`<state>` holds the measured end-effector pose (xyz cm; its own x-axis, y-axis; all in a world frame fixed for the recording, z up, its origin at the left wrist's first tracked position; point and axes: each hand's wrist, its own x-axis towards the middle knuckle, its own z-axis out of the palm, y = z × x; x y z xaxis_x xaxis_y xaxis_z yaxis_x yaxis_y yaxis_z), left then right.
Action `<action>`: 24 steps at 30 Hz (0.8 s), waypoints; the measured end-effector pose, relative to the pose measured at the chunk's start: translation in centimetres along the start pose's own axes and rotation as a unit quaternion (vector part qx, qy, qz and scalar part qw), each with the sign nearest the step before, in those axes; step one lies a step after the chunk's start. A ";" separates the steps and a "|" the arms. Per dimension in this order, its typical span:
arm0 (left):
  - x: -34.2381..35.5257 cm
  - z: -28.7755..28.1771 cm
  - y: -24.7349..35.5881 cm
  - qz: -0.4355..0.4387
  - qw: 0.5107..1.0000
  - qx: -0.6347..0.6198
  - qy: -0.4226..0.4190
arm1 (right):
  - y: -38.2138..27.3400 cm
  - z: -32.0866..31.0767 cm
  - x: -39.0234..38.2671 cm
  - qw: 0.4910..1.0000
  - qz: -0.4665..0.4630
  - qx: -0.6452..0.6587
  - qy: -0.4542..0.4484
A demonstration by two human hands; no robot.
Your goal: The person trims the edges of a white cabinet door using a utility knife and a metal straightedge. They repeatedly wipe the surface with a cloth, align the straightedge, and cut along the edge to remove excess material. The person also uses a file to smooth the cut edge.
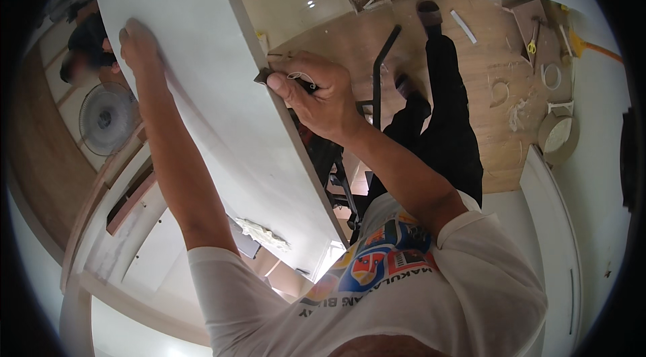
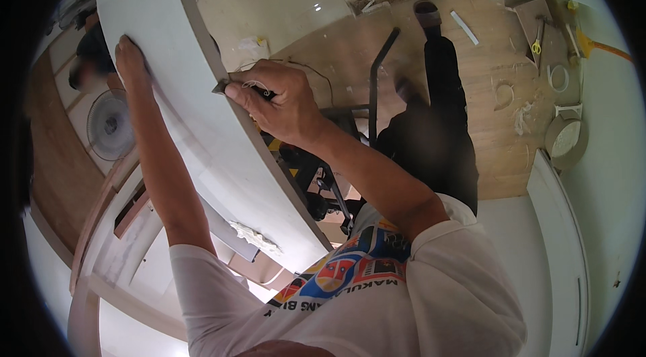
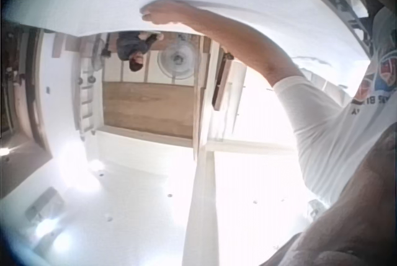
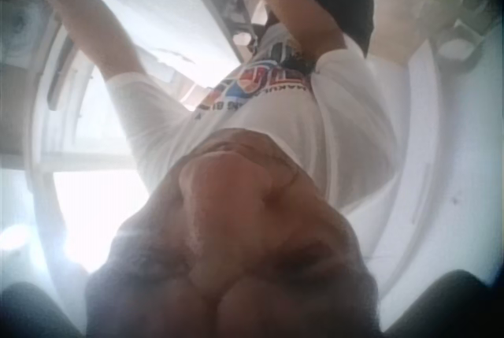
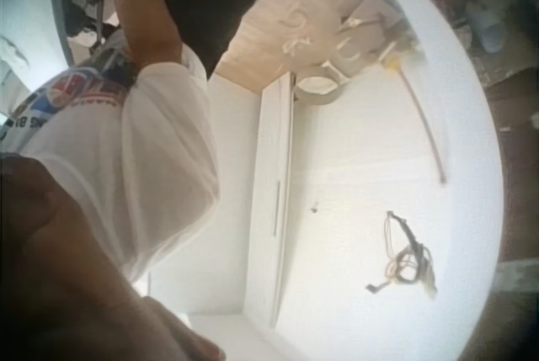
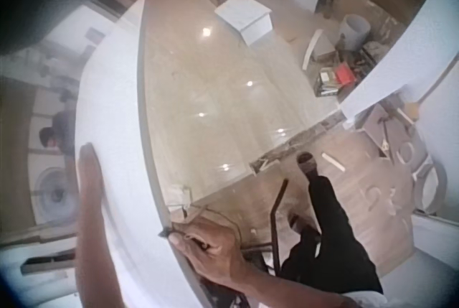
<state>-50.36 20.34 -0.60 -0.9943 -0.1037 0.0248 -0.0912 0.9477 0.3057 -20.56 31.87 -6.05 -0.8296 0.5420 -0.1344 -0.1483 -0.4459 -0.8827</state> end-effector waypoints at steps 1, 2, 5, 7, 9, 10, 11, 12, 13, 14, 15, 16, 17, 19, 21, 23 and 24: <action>1.6 -0.1 -1.2 0.012 1.000 0.012 -0.004 | 0.2 0.1 -0.5 1.000 -0.020 0.008 0.003; 2.9 0.2 -2.1 0.025 0.999 0.023 -0.011 | 0.6 0.2 -1.1 0.999 -0.039 0.013 0.008; 4.4 0.1 -3.4 0.021 1.000 -0.009 0.004 | 0.6 0.2 -3.2 0.999 -0.047 0.013 -0.002; 5.0 0.3 -3.3 0.038 0.999 0.001 0.013 | 0.5 -0.2 -4.2 0.999 -0.046 0.000 -0.012; 4.8 0.2 -2.7 0.056 0.998 0.013 0.014 | 0.6 -0.8 -5.5 0.999 -0.046 -0.013 -0.020; 3.8 0.1 -1.5 0.063 0.998 0.011 0.009 | 0.6 -1.2 -6.2 0.999 -0.034 -0.015 -0.037; 2.9 0.1 -0.7 0.070 0.998 0.009 0.005 | 0.7 -1.5 -6.9 0.998 -0.022 -0.016 -0.055; 1.9 -0.2 -0.9 0.091 0.996 0.013 0.013 | 0.5 -1.9 -8.0 0.997 -0.011 -0.018 -0.076; 1.4 -0.7 -0.9 0.114 0.993 0.013 0.025 | 0.4 -2.3 -9.1 0.996 -0.012 -0.014 -0.089; 0.7 -1.1 -1.0 0.136 0.990 0.015 0.039 | 0.6 -2.8 -10.4 0.995 -0.013 -0.009 -0.102; -0.7 -1.0 -0.4 0.207 0.978 -0.022 0.017 | 0.9 -3.1 -11.0 0.993 -0.021 -0.005 -0.116; -2.3 0.4 0.1 0.281 0.958 -0.062 -0.008 | 2.0 -3.4 -11.1 0.997 -0.052 -0.044 -0.027; -3.5 1.1 -0.9 0.408 0.913 0.000 0.009 | 2.5 -4.6 -11.2 0.993 0.104 -0.041 0.027; -12.3 1.2 0.8 0.419 0.904 0.045 -0.067 | 2.7 -9.5 -9.0 0.920 0.369 -0.083 0.100; -21.5 0.0 1.7 0.460 0.878 0.063 -0.119 | 5.0 -15.4 -6.6 0.897 0.356 -0.157 0.211; -25.9 -1.3 0.7 0.414 0.895 0.092 -0.134 | 5.9 -21.7 -6.1 0.887 0.171 -0.402 0.153; -26.5 -1.8 0.3 0.388 0.909 0.070 -0.135 | 3.9 -23.7 -5.9 0.844 0.185 -0.489 0.122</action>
<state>-23.94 22.86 0.54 -0.7374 0.6729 -0.0589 0.6564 0.7345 0.1721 -3.44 43.84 -19.35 -0.5686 0.6788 -0.4647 0.7102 0.1200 -0.6937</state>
